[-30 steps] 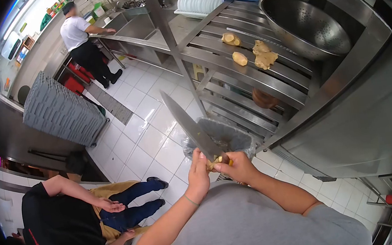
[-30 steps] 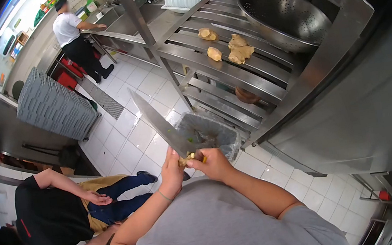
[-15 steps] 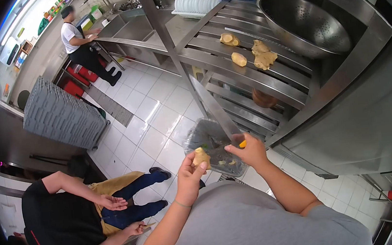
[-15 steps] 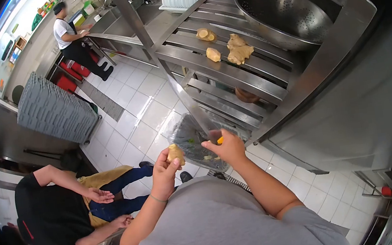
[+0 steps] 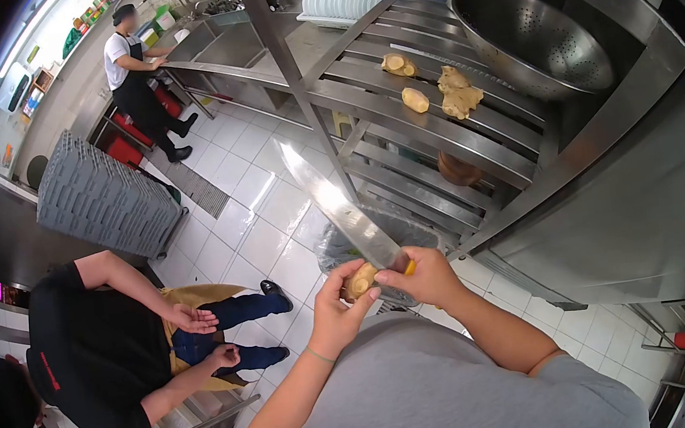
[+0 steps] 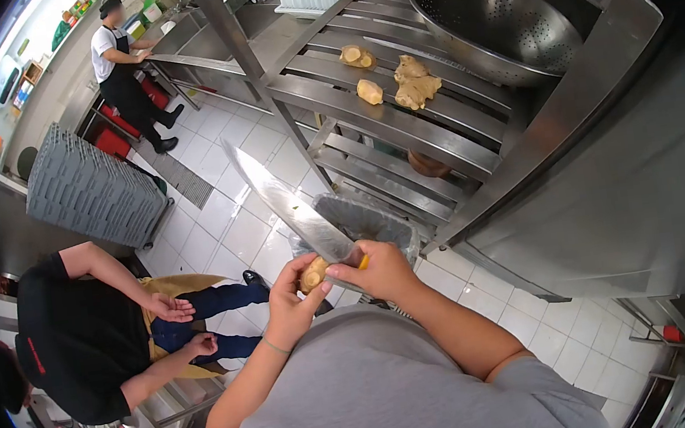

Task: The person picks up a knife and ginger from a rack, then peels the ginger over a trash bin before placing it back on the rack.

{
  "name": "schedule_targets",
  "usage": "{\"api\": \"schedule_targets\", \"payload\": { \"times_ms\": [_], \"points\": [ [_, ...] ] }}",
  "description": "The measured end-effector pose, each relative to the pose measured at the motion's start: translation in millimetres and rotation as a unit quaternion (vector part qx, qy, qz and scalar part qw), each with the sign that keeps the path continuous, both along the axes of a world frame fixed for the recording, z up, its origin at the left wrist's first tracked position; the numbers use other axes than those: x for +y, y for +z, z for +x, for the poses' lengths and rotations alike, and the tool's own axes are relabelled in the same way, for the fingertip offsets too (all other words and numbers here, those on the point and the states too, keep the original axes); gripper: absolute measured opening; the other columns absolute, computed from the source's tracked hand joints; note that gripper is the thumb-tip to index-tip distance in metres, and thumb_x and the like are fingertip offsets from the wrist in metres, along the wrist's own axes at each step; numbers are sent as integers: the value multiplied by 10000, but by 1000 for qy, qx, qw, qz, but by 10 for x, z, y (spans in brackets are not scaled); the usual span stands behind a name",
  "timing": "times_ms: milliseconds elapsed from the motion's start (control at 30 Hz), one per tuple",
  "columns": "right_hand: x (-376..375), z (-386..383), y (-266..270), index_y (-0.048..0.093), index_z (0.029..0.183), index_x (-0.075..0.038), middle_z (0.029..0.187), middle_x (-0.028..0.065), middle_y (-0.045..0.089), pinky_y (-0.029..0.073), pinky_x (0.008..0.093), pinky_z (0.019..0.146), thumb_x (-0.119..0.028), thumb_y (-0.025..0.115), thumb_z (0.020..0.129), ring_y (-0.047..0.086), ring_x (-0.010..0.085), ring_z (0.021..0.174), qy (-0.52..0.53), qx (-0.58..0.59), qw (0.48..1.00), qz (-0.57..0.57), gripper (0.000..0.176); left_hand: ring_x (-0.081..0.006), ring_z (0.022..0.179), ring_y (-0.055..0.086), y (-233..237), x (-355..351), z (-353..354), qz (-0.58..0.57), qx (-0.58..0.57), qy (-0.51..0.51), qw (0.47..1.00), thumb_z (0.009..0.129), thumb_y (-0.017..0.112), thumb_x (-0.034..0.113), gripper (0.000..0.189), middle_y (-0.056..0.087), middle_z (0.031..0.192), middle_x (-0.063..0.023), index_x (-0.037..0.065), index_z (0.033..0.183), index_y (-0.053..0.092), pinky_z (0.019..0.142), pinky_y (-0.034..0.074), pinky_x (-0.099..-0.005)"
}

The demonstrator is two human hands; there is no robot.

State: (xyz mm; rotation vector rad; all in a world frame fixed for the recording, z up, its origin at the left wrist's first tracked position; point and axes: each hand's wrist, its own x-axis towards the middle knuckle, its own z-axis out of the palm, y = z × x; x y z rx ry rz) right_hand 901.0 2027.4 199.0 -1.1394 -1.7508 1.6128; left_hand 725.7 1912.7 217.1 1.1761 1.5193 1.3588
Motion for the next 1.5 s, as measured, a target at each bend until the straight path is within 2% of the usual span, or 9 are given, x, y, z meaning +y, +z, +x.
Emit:
{"api": "schedule_targets", "payload": {
  "times_ms": [67, 400, 533, 733, 1000, 1067, 1333, 1433, 1500],
  "points": [
    [35, 46, 73, 754, 957, -35, 830, -10, 721, 519, 272, 690, -307, 914, 836, 622, 69, 755, 25, -69, 997, 12, 338, -109, 983, 637, 35, -2, -5, 11, 36, 0, 999, 905, 816, 97, 487, 688, 1145, -41, 48, 1356, 639, 772, 511, -249],
    [93, 131, -43, 723, 839, -41, 748, 22, 711, 522, 288, 645, -345, 925, 808, 626, 89, 684, 68, -84, 992, 66, 366, -208, 845, 632, 150, -33, 9, 3, 148, -27, 989, 884, 840, 145, 480, 681, 1020, -112, 22, 1318, 677, 726, 507, -309],
    [60, 137, -30, 701, 797, -41, 703, 66, 704, 530, 322, 629, -419, 930, 773, 656, 159, 638, 70, -131, 980, 130, 443, -223, 807, 619, 126, -28, -3, 20, 162, -34, 986, 892, 833, 152, 450, 664, 971, -114, 5, 1288, 677, 716, 505, -327],
    [21, 135, -126, 701, 797, -42, 726, 83, 724, 541, 340, 638, -423, 930, 768, 689, 201, 653, 68, -123, 978, 154, 445, -166, 876, 616, 185, -8, -10, -39, 132, -54, 989, 920, 805, 128, 314, 649, 985, -90, -17, 1172, 685, 753, 504, -305],
    [-14, 91, -67, 706, 815, -35, 746, 122, 727, 548, 364, 638, -442, 865, 833, 704, 265, 657, 85, -87, 969, 216, 437, -62, 747, 503, 186, 25, 28, -139, 21, -50, 989, 978, 773, 173, 231, 595, 784, 15, -31, 1028, 677, 651, 444, -250],
    [-10, 71, -55, 696, 787, -35, 749, 149, 731, 567, 437, 658, -537, 819, 847, 735, 349, 717, 77, -72, 974, 199, 520, -56, 757, 501, 126, 24, 26, -130, 25, -48, 990, 980, 771, 167, 238, 607, 813, 12, -36, 1050, 669, 654, 443, -248],
    [6, 104, 141, 681, 782, -52, 734, 122, 720, 549, 396, 639, -548, 884, 769, 713, 293, 668, 22, -129, 962, 239, 536, -51, 793, 519, 257, 21, 31, -100, 46, -78, 991, 983, 754, 122, 274, 635, 893, -3, -18, 1184, 631, 682, 462, -254],
    [22, 112, 138, 667, 746, -61, 723, 111, 718, 541, 394, 623, -549, 898, 751, 705, 282, 650, 22, -143, 961, 238, 540, -60, 775, 518, 238, 36, 25, -85, 110, -87, 986, 989, 744, 125, 253, 619, 868, 2, -14, 1164, 625, 680, 464, -263],
    [13, 126, 115, 659, 725, -64, 710, 105, 714, 535, 392, 609, -542, 901, 750, 699, 276, 636, 25, -130, 965, 227, 536, -207, 712, 626, 246, 19, 38, -100, 104, -92, 985, 970, 759, 197, 302, 674, 864, -124, 10, 1173, 637, 686, 516, -344]
  ]
}}
